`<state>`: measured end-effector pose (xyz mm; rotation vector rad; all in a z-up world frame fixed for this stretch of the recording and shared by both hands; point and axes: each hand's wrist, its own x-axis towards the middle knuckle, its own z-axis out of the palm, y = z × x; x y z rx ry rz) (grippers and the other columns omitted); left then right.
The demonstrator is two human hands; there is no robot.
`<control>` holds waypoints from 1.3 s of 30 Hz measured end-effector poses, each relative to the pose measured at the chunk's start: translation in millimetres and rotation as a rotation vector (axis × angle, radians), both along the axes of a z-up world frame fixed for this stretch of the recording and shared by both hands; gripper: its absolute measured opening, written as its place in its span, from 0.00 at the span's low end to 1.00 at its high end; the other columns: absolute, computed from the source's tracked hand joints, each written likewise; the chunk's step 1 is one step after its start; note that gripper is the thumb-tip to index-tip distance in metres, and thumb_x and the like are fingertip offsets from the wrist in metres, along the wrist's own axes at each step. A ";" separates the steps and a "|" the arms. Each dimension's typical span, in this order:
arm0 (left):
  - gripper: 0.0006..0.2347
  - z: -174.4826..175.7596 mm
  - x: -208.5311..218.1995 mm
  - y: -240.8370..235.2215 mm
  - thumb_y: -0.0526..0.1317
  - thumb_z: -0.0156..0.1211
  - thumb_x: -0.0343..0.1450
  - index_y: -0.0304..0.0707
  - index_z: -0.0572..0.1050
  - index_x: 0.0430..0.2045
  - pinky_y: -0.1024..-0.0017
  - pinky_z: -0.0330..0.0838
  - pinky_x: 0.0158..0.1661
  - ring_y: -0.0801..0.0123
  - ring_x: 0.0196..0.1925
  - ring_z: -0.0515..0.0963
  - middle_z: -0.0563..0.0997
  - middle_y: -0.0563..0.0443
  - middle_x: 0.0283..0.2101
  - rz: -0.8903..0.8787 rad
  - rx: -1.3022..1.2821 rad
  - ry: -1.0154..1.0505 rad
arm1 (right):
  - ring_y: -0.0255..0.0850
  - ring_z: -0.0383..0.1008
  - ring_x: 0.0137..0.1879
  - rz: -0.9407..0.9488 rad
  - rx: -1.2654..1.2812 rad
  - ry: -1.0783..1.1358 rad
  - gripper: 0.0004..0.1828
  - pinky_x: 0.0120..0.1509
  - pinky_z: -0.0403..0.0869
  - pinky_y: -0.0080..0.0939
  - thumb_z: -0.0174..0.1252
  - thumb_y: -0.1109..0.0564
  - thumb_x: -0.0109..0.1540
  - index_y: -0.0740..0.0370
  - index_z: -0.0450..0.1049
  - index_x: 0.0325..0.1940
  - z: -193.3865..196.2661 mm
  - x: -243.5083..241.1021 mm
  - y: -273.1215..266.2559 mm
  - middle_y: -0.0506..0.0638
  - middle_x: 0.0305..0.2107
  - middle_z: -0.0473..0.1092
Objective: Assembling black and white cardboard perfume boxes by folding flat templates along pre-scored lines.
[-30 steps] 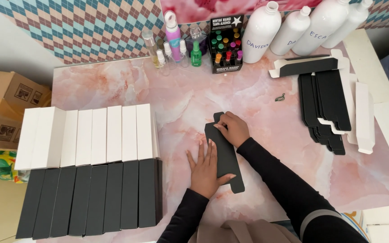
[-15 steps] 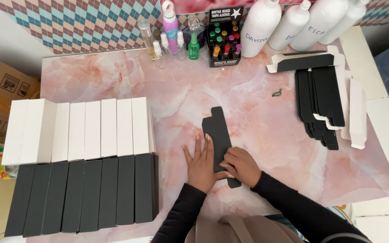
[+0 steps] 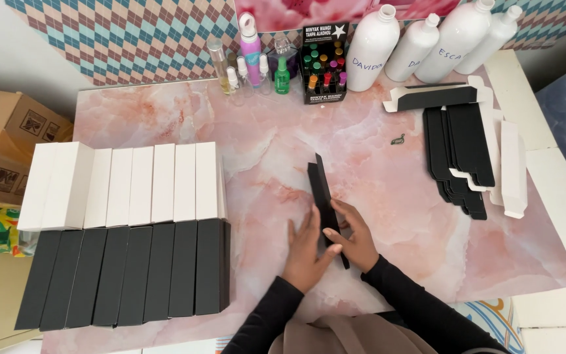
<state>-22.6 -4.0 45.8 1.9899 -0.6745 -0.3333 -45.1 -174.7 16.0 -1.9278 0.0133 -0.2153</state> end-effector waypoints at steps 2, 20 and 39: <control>0.37 -8.2 -9.7 -6.8 0.53 0.48 0.78 0.33 0.35 0.74 0.37 0.20 0.70 0.45 0.79 0.46 0.47 0.34 0.78 -0.020 -0.034 -0.008 | 0.52 0.67 0.67 0.016 0.061 0.059 0.37 0.59 0.71 0.47 0.62 0.52 0.64 0.56 0.58 0.76 8.5 -1.4 -2.2 0.57 0.69 0.60; 0.41 -12.8 18.8 -2.7 0.37 0.66 0.71 0.42 0.43 0.76 0.46 0.73 0.58 0.38 0.62 0.75 0.62 0.29 0.69 0.329 -0.300 0.275 | 0.44 0.76 0.57 0.082 0.425 0.117 0.54 0.57 0.78 0.47 0.69 0.71 0.54 0.59 0.49 0.80 -23.0 0.0 -16.2 0.54 0.50 0.68; 0.15 -33.9 45.2 10.3 0.34 0.69 0.70 0.37 0.76 0.50 0.66 0.85 0.42 0.65 0.44 0.86 0.87 0.42 0.43 0.456 -0.564 0.577 | 0.30 0.60 0.22 0.081 0.409 0.259 0.15 0.26 0.59 0.31 0.68 0.64 0.61 0.63 0.69 0.24 -38.0 13.4 -15.2 0.45 0.13 0.62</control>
